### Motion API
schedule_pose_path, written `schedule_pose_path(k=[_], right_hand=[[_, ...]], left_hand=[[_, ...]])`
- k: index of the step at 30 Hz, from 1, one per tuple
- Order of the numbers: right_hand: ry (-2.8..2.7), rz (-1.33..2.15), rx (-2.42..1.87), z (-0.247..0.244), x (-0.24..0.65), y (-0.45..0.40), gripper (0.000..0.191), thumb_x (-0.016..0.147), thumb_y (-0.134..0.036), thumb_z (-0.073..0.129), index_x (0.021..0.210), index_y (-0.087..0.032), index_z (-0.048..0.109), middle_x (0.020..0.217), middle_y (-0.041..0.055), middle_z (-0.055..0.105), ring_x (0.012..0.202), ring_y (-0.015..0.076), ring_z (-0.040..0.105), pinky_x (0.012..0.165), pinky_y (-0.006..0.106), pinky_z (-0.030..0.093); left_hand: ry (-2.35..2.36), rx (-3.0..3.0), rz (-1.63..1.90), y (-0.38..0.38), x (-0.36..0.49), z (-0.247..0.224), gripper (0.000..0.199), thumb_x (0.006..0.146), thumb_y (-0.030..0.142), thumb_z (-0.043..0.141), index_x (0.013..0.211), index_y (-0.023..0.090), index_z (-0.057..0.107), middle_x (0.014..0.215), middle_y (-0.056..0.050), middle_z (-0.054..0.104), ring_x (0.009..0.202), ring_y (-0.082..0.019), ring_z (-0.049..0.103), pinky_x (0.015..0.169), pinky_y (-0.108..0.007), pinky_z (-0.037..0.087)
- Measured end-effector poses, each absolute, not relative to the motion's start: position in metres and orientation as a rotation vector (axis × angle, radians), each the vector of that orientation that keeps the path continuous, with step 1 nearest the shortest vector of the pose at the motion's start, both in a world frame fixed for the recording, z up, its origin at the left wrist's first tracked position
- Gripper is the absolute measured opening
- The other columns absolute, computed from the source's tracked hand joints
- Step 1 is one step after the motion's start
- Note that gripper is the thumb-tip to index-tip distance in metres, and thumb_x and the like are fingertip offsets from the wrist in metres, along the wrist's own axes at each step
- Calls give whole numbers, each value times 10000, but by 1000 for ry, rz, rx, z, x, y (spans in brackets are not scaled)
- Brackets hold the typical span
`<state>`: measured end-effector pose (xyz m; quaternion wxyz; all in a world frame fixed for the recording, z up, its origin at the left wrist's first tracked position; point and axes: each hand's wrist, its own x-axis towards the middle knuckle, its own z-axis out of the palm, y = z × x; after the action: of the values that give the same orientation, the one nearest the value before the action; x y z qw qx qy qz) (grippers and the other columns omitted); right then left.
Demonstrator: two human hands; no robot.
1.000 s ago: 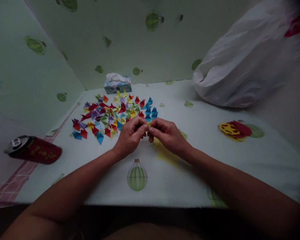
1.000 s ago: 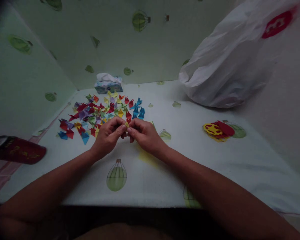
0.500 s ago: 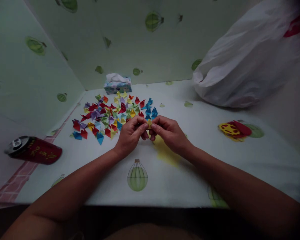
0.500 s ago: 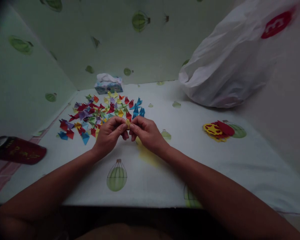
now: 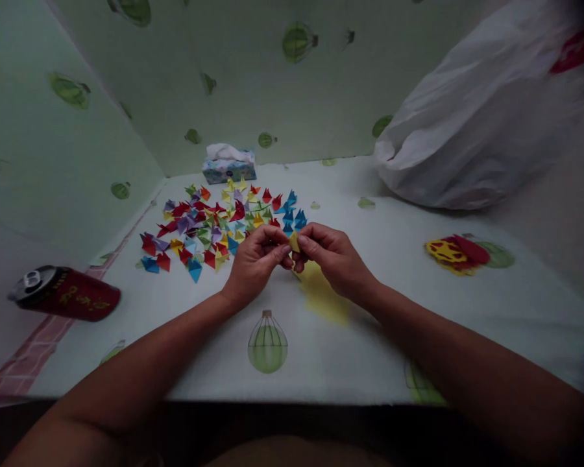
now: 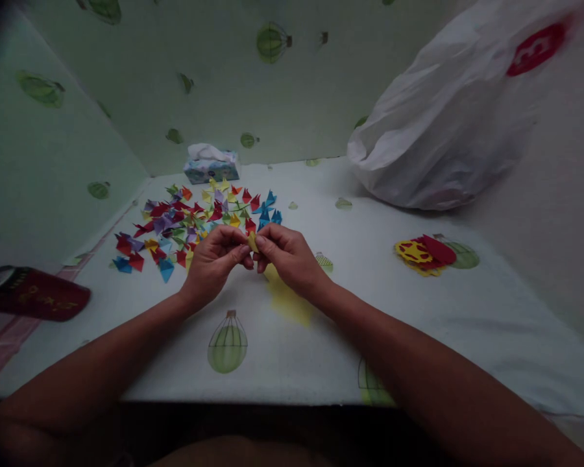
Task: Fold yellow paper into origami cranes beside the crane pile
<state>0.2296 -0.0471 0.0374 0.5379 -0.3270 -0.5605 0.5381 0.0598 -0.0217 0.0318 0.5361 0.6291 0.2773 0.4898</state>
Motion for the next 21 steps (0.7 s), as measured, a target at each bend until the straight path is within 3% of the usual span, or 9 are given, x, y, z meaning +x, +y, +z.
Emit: schedule_pose_path(k=[14, 21], right_hand=[[-1324, 1313, -806, 35, 230, -44, 230, 886, -376, 692, 817, -179, 596, 693, -19, 639, 575, 101, 609, 599, 271, 525], [-1512, 1072, -911, 35, 231, -43, 149, 887, -296, 643, 814, -185, 574, 732, -9, 623, 597, 111, 610, 568, 278, 502]], left_hand=[[629, 1516, 1199, -21, 60, 32, 233, 823, 233, 765, 978, 187, 597, 838, 22, 646, 634, -77, 666, 626, -209, 596], [633, 1527, 1174, -20, 58, 31, 241, 865, 343, 746, 992, 193, 607, 848, 12, 638, 675, -92, 663, 642, -228, 606]])
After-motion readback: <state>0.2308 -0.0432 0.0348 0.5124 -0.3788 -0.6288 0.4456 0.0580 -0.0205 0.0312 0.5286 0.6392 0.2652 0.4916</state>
